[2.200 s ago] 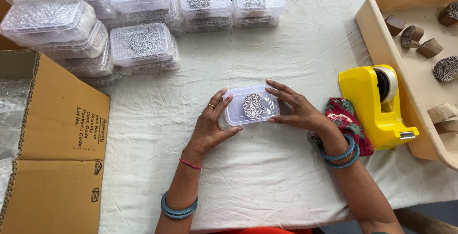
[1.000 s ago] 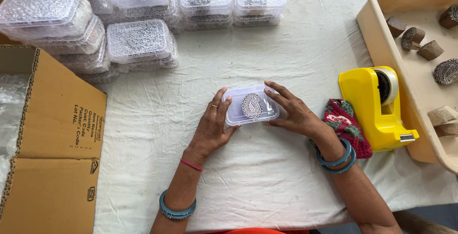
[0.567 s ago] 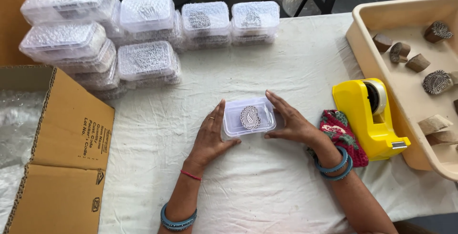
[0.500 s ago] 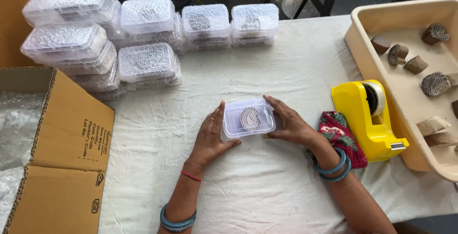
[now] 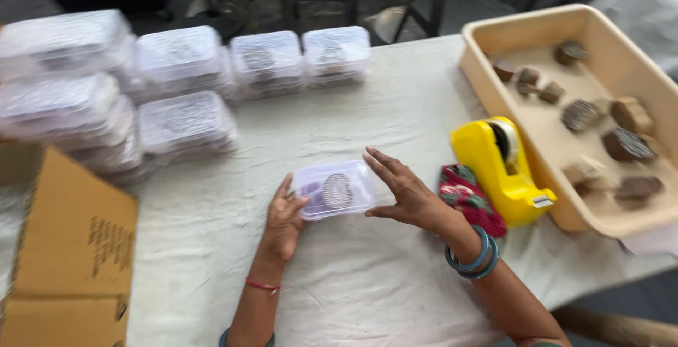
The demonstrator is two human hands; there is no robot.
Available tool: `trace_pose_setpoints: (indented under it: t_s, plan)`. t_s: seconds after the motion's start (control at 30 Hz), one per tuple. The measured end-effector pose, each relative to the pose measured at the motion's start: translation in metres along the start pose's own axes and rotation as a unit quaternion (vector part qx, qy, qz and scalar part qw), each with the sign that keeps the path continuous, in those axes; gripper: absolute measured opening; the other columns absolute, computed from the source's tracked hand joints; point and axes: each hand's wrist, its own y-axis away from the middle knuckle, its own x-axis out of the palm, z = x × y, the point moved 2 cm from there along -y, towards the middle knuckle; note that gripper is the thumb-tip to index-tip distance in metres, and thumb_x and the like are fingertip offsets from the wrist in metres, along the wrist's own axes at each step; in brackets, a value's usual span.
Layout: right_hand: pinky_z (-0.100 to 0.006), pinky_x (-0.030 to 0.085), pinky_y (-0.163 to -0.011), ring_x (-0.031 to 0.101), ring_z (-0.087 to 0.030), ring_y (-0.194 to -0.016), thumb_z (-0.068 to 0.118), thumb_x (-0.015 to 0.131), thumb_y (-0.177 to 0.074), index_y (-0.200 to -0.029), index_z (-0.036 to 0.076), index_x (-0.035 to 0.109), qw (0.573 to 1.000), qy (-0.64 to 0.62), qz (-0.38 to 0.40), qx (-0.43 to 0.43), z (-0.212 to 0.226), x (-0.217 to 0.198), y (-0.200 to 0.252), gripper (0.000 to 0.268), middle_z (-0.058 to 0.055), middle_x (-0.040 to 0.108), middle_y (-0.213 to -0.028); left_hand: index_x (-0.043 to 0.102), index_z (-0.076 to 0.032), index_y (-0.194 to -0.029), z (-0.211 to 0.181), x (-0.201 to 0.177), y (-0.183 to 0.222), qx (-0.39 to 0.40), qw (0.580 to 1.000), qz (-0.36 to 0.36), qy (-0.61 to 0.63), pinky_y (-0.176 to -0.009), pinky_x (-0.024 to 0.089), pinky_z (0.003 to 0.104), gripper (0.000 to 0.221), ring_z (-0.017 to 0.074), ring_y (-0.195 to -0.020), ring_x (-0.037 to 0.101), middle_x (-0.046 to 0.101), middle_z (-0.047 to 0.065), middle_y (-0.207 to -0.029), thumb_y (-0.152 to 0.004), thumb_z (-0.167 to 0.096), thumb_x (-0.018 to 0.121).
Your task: The person wipes a decorative metal object with a cloth, places it inside a clear plastic container, and then wraps the container in bubble wrap. The person handles the items on a table covered with a white cloth.
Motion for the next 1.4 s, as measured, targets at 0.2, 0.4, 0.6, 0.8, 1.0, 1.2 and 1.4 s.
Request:
trace_pose_setpoints:
  t_s: [0.2, 0.4, 0.6, 0.8, 1.0, 1.2, 1.4]
  plan:
    - [-0.045, 0.032, -0.116, 0.037, -0.034, -0.143, 0.044, 0.078, -0.080, -0.145, 0.016, 0.051, 0.942, 0.300, 0.052, 0.139, 0.006, -0.058, 0.080, 0.076, -0.011, 0.040, -0.158, 0.037, -0.006, -0.155, 0.000, -0.005, -0.003, 0.011, 0.996, -0.069, 0.049, -0.095, 0.058, 0.037, 0.072, 0.0190, -0.114, 0.066, 0.066, 0.010, -0.128, -0.088, -0.005, 0.064]
    - [-0.045, 0.049, -0.100, 0.058, -0.034, -0.114, 0.029, 0.074, -0.085, -0.137, 0.016, 0.062, 0.919, 0.328, -0.024, 0.215, -0.025, -0.042, 0.117, 0.056, -0.013, 0.059, -0.133, 0.048, -0.004, -0.146, 0.009, -0.005, -0.003, 0.043, 0.994, -0.051, 0.084, -0.096, 0.059, 0.037, 0.056, 0.0186, -0.116, 0.065, 0.063, 0.008, -0.129, -0.093, -0.003, 0.065]
    - [-0.043, 0.056, -0.088, 0.067, -0.031, -0.101, 0.014, 0.072, -0.090, -0.119, 0.011, 0.072, 0.945, 0.261, -0.178, 0.082, 0.027, -0.025, 0.054, 0.030, -0.010, 0.069, -0.111, 0.046, -0.007, -0.148, 0.003, 0.003, 0.000, 0.030, 0.996, -0.037, 0.079, -0.096, 0.058, 0.037, 0.057, 0.0178, -0.118, 0.064, 0.061, 0.007, -0.131, -0.094, -0.006, 0.063]
    - [-0.046, 0.050, -0.093, 0.062, -0.032, -0.110, 0.011, 0.076, -0.087, -0.119, 0.009, 0.073, 0.962, 0.215, -0.126, -0.111, 0.063, 0.071, -0.029, 0.032, -0.013, 0.069, -0.120, 0.030, -0.008, -0.157, 0.004, 0.003, 0.001, 0.022, 0.998, 0.002, 0.058, -0.099, 0.057, 0.035, 0.073, 0.0182, -0.123, 0.061, 0.055, 0.009, -0.141, -0.089, 0.002, 0.054]
    - [-0.048, 0.047, -0.106, 0.059, -0.029, -0.120, 0.009, 0.075, -0.087, -0.115, 0.006, 0.073, 0.958, 0.214, -0.103, -0.158, 0.026, 0.077, -0.045, 0.028, -0.011, 0.068, -0.126, 0.018, -0.006, -0.165, -0.003, 0.002, 0.002, 0.031, 0.998, 0.021, 0.045, -0.095, 0.055, 0.034, 0.092, 0.0181, -0.120, 0.059, 0.048, 0.010, -0.148, -0.079, 0.008, 0.048]
    - [-0.041, 0.052, -0.102, 0.062, -0.029, -0.116, 0.002, 0.075, -0.083, -0.115, 0.006, 0.075, 0.969, 0.203, -0.092, -0.104, 0.039, 0.087, -0.056, 0.033, -0.008, 0.069, -0.124, 0.011, -0.011, -0.163, -0.003, 0.005, 0.005, 0.008, 1.000, 0.024, 0.001, -0.096, 0.056, 0.033, 0.096, 0.0157, -0.122, 0.057, 0.044, 0.007, -0.150, -0.077, 0.009, 0.050]
    - [-0.045, 0.050, -0.106, 0.062, -0.031, -0.118, 0.002, 0.076, -0.080, -0.113, 0.008, 0.075, 0.958, 0.200, -0.104, -0.179, 0.040, 0.082, -0.070, 0.033, -0.006, 0.070, -0.125, 0.021, -0.006, -0.168, 0.004, -0.005, 0.001, 0.066, 0.996, 0.050, -0.024, -0.098, 0.053, 0.033, 0.095, 0.0182, -0.125, 0.054, 0.044, 0.012, -0.152, -0.081, 0.011, 0.058]
